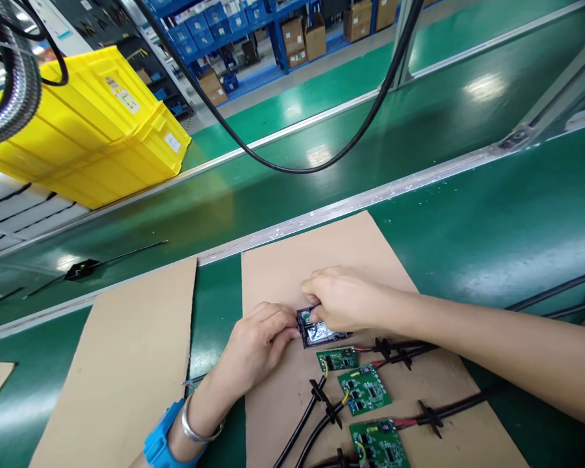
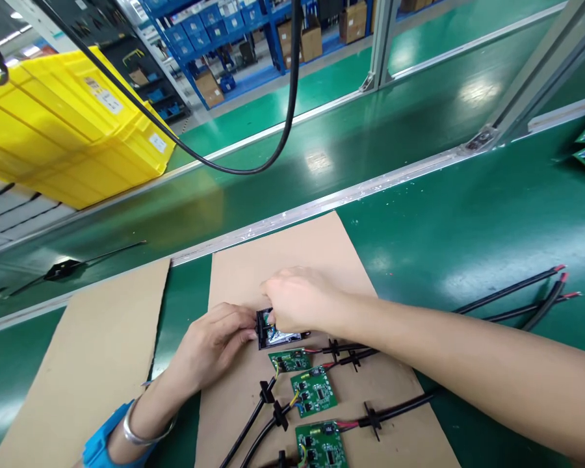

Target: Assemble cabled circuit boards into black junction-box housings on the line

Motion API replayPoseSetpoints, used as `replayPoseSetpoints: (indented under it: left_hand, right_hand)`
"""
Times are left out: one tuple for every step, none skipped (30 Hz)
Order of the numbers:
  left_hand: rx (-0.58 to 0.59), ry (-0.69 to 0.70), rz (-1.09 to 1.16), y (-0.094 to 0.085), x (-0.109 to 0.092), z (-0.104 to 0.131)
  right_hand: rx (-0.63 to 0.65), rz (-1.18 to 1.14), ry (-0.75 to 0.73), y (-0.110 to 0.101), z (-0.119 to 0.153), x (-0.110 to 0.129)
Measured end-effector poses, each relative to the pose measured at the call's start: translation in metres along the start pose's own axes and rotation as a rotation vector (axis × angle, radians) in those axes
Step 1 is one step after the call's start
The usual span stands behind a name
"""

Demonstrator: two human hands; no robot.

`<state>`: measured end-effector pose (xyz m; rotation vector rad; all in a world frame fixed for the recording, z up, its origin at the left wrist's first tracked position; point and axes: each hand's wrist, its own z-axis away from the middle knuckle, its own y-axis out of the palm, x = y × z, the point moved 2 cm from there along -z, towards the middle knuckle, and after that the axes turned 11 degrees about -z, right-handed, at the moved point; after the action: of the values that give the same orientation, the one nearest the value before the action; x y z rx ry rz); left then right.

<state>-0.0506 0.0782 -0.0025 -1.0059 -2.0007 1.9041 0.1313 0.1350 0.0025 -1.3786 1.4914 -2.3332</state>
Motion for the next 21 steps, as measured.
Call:
replayPoseSetpoints:
  left_hand:
    - [0.012,-0.002,-0.006,0.000,-0.001,0.000]
    - [0.030,-0.007,-0.012,-0.002,-0.002,0.000]
    - [0.048,-0.015,-0.018,-0.003,-0.005,0.000]
    - [0.061,-0.022,-0.020,-0.005,-0.008,0.000]
    - [0.068,-0.021,-0.017,-0.008,-0.013,0.001]
    - [0.070,-0.010,-0.010,-0.010,-0.018,0.001]
    - [0.069,0.017,0.001,-0.011,-0.023,0.002]
    - [0.073,0.064,0.014,-0.012,-0.028,0.002]
    - [0.088,0.120,0.026,-0.012,-0.033,0.002]
    - [0.109,0.175,0.033,-0.011,-0.036,0.002]
    - [0.127,0.220,0.033,-0.009,-0.039,0.002]
    - [0.130,0.243,0.024,-0.007,-0.039,0.001]
    - [0.117,0.238,0.008,-0.005,-0.038,-0.001]
    - [0.098,0.208,-0.013,-0.003,-0.037,-0.002]
    - [0.073,0.164,-0.033,-0.001,-0.035,-0.004]
    - [0.053,0.119,-0.051,0.001,-0.034,-0.006]
    - [0.044,0.082,-0.066,0.002,-0.033,-0.007]
    - [0.043,0.062,-0.082,0.004,-0.033,-0.008]
    - [0.043,0.062,-0.097,0.006,-0.034,-0.009]
    - [0.041,0.070,-0.111,0.007,-0.036,-0.010]
    - [0.039,0.080,-0.124,0.009,-0.037,-0.010]
  right_hand:
    - [-0.004,0.009,0.005,-0.001,-0.001,0.000]
    - [0.003,0.002,0.011,-0.002,0.000,-0.001]
    - [0.022,-0.023,0.006,-0.005,0.002,-0.002]
    - [0.045,-0.062,-0.012,-0.008,0.006,-0.003]
    - [0.062,-0.104,-0.037,-0.012,0.012,-0.004]
    - [0.069,-0.136,-0.063,-0.016,0.019,-0.004]
    - [0.071,-0.153,-0.081,-0.020,0.026,-0.004]
    - [0.074,-0.153,-0.088,-0.023,0.033,-0.004]
    - [0.081,-0.137,-0.081,-0.025,0.040,-0.003]
    - [0.095,-0.114,-0.068,-0.025,0.045,-0.002]
    - [0.114,-0.095,-0.057,-0.024,0.049,-0.001]
    - [0.130,-0.085,-0.054,-0.023,0.051,0.000]
    - [0.139,-0.087,-0.056,-0.021,0.052,0.001]
    - [0.142,-0.098,-0.063,-0.020,0.052,0.001]
    - [0.142,-0.115,-0.070,-0.019,0.051,0.001]
    - [0.143,-0.134,-0.075,-0.018,0.051,0.000]
    - [0.146,-0.151,-0.076,-0.017,0.050,-0.001]
    - [0.150,-0.166,-0.074,-0.017,0.050,-0.002]
    - [0.156,-0.178,-0.073,-0.017,0.050,-0.004]
    - [0.165,-0.189,-0.073,-0.017,0.051,-0.005]
    - [0.175,-0.200,-0.075,-0.017,0.052,-0.007]
